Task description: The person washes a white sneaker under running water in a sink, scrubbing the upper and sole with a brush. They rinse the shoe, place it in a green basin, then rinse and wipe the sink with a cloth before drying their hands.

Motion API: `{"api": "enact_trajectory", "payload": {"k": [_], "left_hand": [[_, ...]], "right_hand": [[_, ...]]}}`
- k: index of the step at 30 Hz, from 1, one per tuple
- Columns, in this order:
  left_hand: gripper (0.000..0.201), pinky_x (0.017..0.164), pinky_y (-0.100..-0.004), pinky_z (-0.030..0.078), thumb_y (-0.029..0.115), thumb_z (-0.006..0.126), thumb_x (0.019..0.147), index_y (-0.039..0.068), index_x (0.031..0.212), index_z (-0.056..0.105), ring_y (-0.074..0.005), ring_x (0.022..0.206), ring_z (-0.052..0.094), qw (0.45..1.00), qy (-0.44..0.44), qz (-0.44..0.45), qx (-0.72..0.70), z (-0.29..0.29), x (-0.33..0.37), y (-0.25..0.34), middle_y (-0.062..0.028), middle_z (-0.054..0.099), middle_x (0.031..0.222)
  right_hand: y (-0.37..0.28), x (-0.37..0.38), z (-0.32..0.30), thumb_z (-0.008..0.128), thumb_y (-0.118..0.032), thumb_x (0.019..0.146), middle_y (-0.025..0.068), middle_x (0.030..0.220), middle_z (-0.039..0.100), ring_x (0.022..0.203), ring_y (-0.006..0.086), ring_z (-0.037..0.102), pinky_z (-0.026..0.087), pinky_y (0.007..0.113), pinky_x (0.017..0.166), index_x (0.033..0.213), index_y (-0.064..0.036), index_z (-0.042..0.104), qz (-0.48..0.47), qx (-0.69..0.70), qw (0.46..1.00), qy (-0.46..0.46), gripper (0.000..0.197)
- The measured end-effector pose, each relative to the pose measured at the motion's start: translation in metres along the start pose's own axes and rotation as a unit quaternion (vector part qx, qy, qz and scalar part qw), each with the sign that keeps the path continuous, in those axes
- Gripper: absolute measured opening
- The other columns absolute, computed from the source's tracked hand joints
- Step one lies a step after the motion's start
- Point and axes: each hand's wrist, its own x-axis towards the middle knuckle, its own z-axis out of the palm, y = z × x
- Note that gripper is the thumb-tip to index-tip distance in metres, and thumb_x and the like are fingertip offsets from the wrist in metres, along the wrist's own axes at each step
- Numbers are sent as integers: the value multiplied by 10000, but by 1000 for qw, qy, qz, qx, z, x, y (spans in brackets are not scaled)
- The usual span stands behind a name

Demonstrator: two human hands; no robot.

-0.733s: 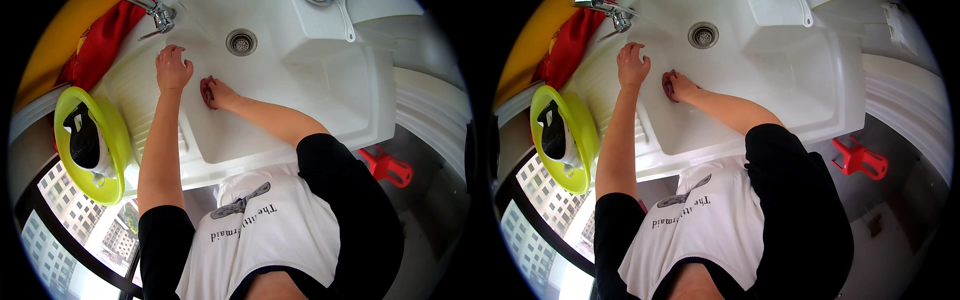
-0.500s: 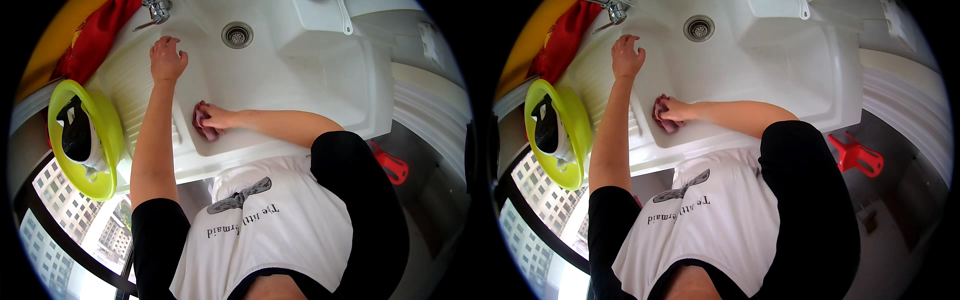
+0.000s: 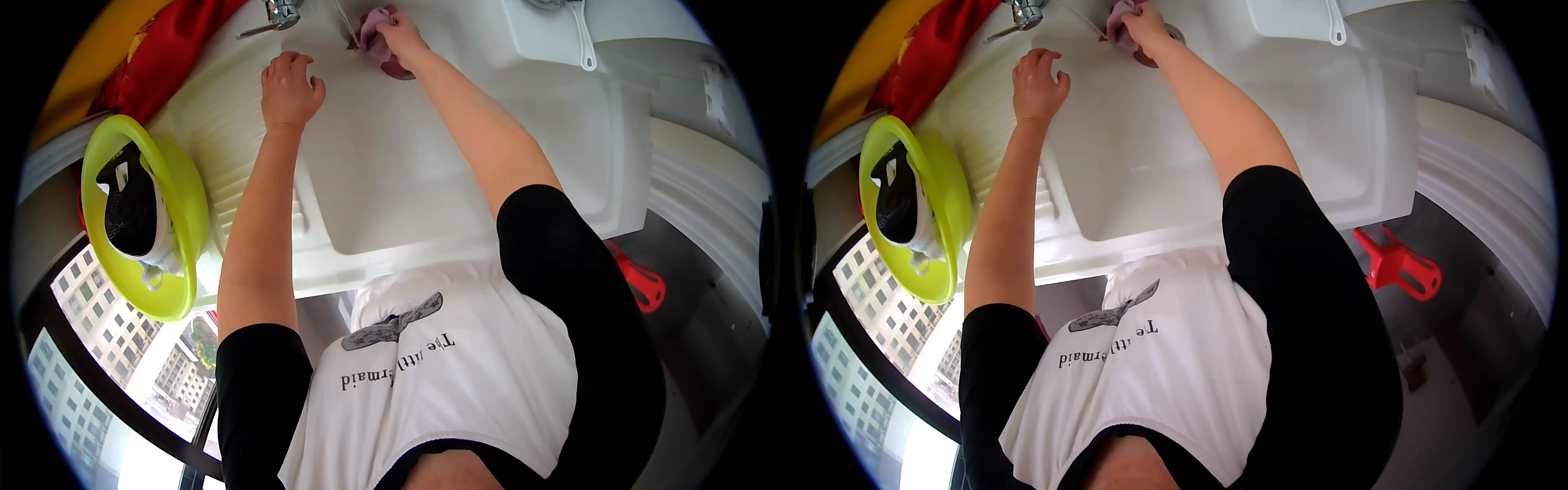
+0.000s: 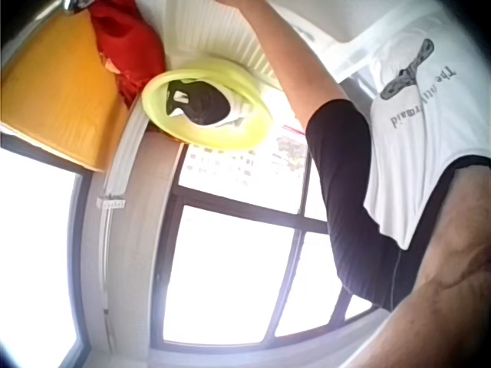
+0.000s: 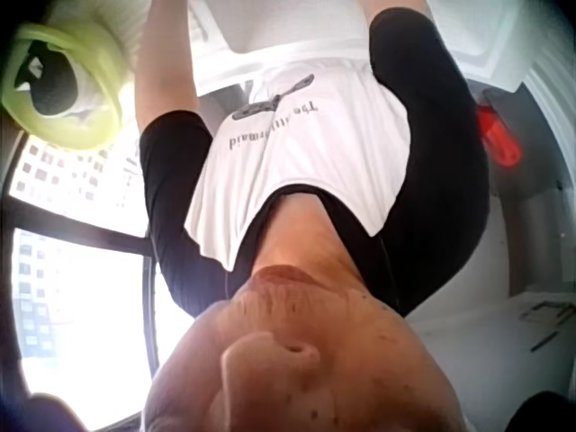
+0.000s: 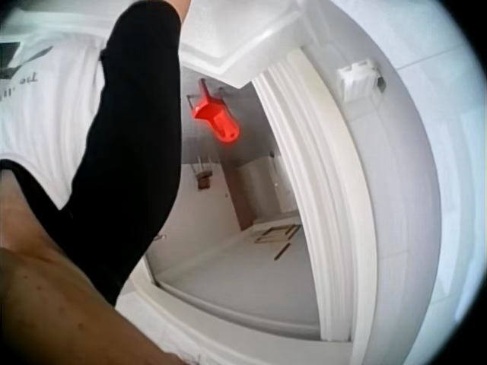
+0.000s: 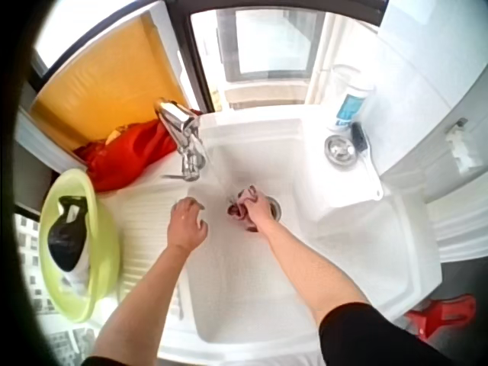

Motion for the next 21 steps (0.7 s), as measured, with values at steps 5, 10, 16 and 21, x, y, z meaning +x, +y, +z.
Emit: {"api": "enact_trajectory", "payload": {"k": [5, 10, 16, 21], "left_hand": [[282, 923, -405, 408, 190, 555, 821, 96, 1086, 576, -293, 1052, 512, 998, 43, -7, -36, 0, 5, 2, -105, 560, 1107], [363, 917, -414, 412, 306, 497, 902, 98, 1198, 519, -324, 1093, 499, 991, 105, -38, -76, 0, 5, 4, -132, 537, 1168], [413, 929, -417, 401, 390, 534, 877, 108, 1179, 539, -295, 1087, 509, 998, 50, -10, -28, 7, 2, -9, -110, 532, 1191], [353, 908, -417, 409, 364, 558, 870, 107, 1113, 569, -273, 1059, 532, 999, 47, 3, 5, 7, 3, -7, -86, 563, 1148]], "right_hand": [[-35, 57, 35, 545, -243, 837, 173, 816, 593, 723, 279, 567, 440, 368, 621, 959, -8, 569, -146, -25, 988, -42, 266], [0, -21, 76, 504, -215, 866, 192, 1006, 572, 950, 339, 549, 462, 435, 835, 1080, -11, 541, -238, -185, 953, -13, 298], [57, -191, 98, 417, -263, 885, 225, 1005, 564, 949, 347, 545, 445, 432, 840, 1015, -24, 566, -121, -164, 970, -135, 310], [37, -292, 27, 443, -344, 844, 102, 962, 644, 877, 301, 622, 492, 437, 732, 865, -82, 654, -61, -407, 808, -422, 337]]}}
